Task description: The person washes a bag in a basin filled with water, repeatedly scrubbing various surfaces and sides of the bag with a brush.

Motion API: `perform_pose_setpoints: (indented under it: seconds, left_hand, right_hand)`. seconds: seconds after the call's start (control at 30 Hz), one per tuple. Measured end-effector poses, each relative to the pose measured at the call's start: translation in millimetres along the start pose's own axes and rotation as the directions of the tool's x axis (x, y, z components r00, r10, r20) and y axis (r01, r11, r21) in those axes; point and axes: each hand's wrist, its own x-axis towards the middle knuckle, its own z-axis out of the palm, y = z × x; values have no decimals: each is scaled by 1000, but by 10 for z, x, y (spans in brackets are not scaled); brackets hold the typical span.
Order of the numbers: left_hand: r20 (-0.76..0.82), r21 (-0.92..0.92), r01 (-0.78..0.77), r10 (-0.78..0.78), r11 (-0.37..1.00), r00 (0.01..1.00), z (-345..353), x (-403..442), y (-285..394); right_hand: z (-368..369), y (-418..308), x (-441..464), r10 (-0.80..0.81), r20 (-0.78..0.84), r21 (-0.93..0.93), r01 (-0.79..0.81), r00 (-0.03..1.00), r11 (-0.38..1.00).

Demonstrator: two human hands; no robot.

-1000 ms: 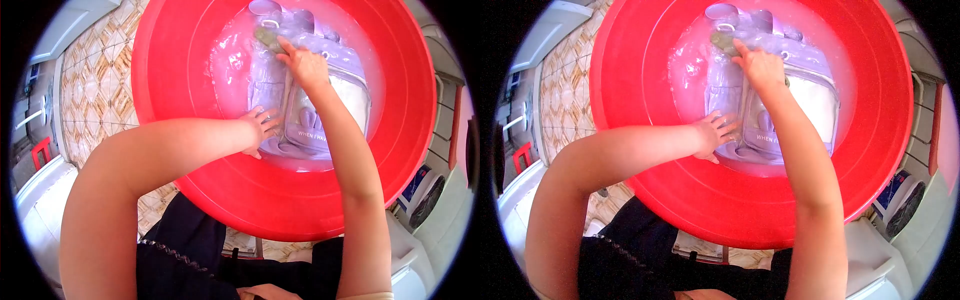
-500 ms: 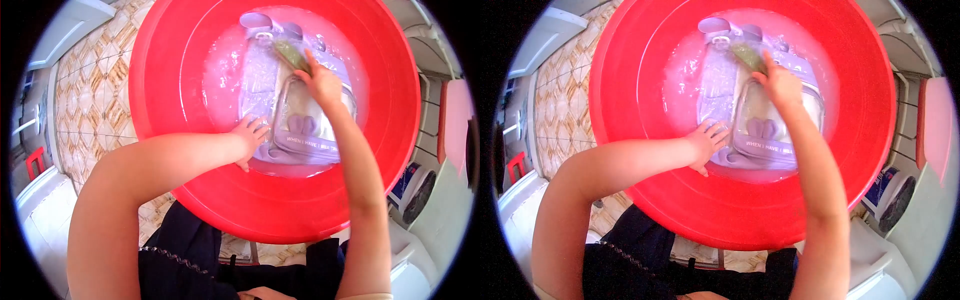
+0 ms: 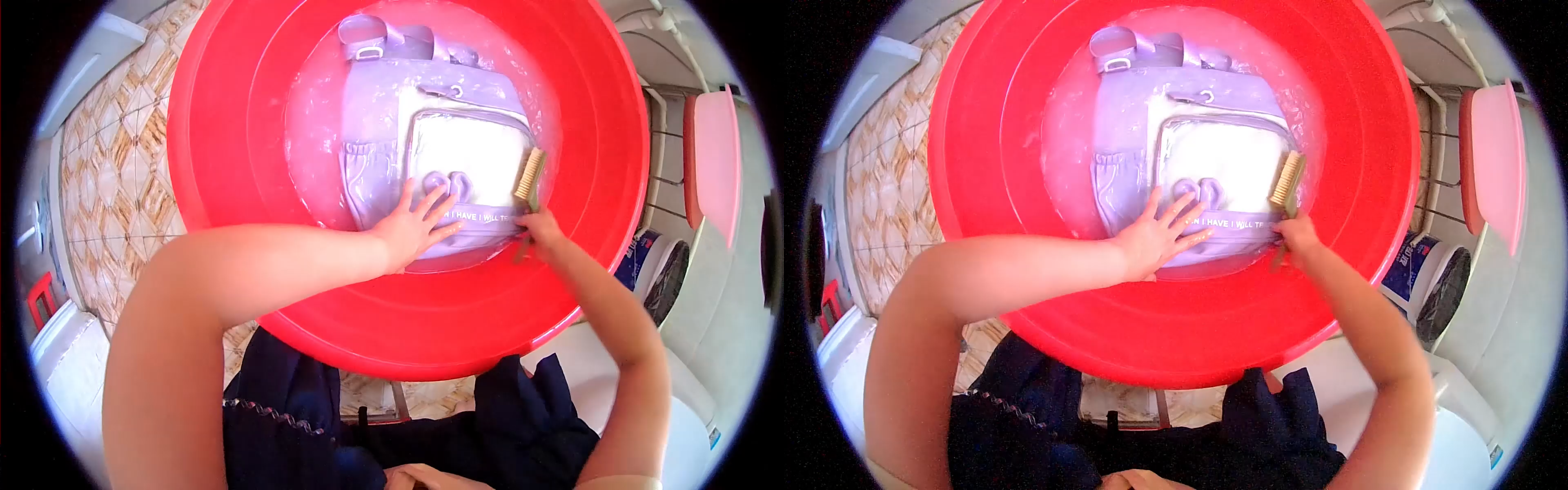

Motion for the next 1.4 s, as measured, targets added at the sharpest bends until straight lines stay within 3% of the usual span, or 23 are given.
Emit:
perform_pose_setpoints:
  seconds: [0.17, 0.23, 0.27, 0.33, 0.37, 0.43, 0.53, 0.57, 0.6, 0.63, 0.67, 0.7, 0.73, 0.77, 0.87, 0.97, 1.03, 1.13, 1.17, 1.23, 1.3, 1.37, 1.4]
  left_hand:
    - [60, -69, 29, -25, 997, 998, 135, 17, -270]
    - [-150, -305, 58, -108, 950, 983, 247, 8, -435]
    - [-140, -293, 44, -89, 955, 986, 150, 31, -529]
    - [133, -722, 262, -242, 640, 961, -192, 50, -718]
    - [135, -711, 259, -234, 654, 963, -268, 64, -737]
    - [-459, -769, -239, -252, 592, 852, -429, 121, -735]
    - [-336, -905, -234, -260, 356, 905, -1223, -56, -729]
    - [-309, -935, -247, -248, 254, 918, -1328, -113, -737]
    - [-310, -934, -248, -240, 256, 920, -1373, -181, -715]
    - [-146, -984, -176, -400, -40, 905, -1404, -266, -687]
    - [58, -931, -132, -497, -339, 866, -1420, -350, -673]
    - [54, -933, -131, -492, -334, 869, -1324, -423, -678]
    - [141, -829, -170, -494, -532, 858, -1123, -481, -685]
    - [229, -682, -210, -477, -701, 849, -953, -535, -678]
    - [462, -684, -96, -531, -723, 710, -719, -711, -563]
    - [542, -747, 119, -494, -655, 680, -485, -844, -604]
    - [554, -782, 191, -522, -593, 648, -544, -864, -565]
    - [587, -798, 498, -252, -339, 770, -352, -882, -724]
    - [528, -840, 403, -377, -365, 761, -416, -887, -785]
    - [373, -891, 140, -521, -432, 768, -548, -936, -993]
    - [297, -836, -30, -497, -548, 815, -841, -1020, -1252]
    - [307, -827, -67, -549, -558, 777, -1045, -961, -1457]
    - [367, -846, -16, -603, -534, 709, -1009, -854, -1547]
  right_hand:
    - [504, -230, -94, 50, 5, 331, -49, 999, 942]
    - [497, -536, -240, -60, 93, 538, 1, 994, 843]
    - [424, -730, -317, -122, 21, 458, 99, 992, 883]
    - [224, -1204, -592, -372, 24, 398, 333, 928, 855]
    - [178, -1440, -749, -445, -54, 396, 429, 894, 812]
    - [11, -1803, -967, -575, -104, 333, 573, 811, 748]
    - [-211, -2253, -1390, -689, -147, 238, 701, 710, 672]
    - [-37, -2428, -1791, -753, -177, 461, 729, 634, 505]
    - [-119, -2534, -1824, -845, -10, 525, 722, 534, 450]
    - [-181, -2603, -1802, -905, 146, 589, 700, 399, 403]
    - [-168, -2609, -1764, -907, 137, 588, 704, 398, 398]
    - [-101, -2602, -1714, -916, 136, 621, 688, 377, 376]
    - [-56, -2603, -1696, -925, 135, 653, 670, 355, 353]
    - [-37, -2562, -1797, -778, 182, 555, 590, 602, 587]
    - [530, -2454, -1233, -767, 281, 535, 570, 576, 624]
    - [519, -2078, -610, -579, 275, 391, 461, 768, 797]
    - [346, -1799, -251, -447, 186, 131, 429, 875, 894]
    - [132, -1241, 254, -357, -103, -48, 354, 928, 934]
    - [39, -1000, 459, -360, -97, -53, 357, 928, 933]
    - [-82, -620, 763, -617, -311, -419, 478, 723, 772]
    - [73, -611, 513, -575, -303, -485, 397, 760, 779]
    - [408, -663, 331, -371, -416, -540, 103, 830, 836]
    - [578, -588, 405, -409, -405, -457, 206, 818, 865]
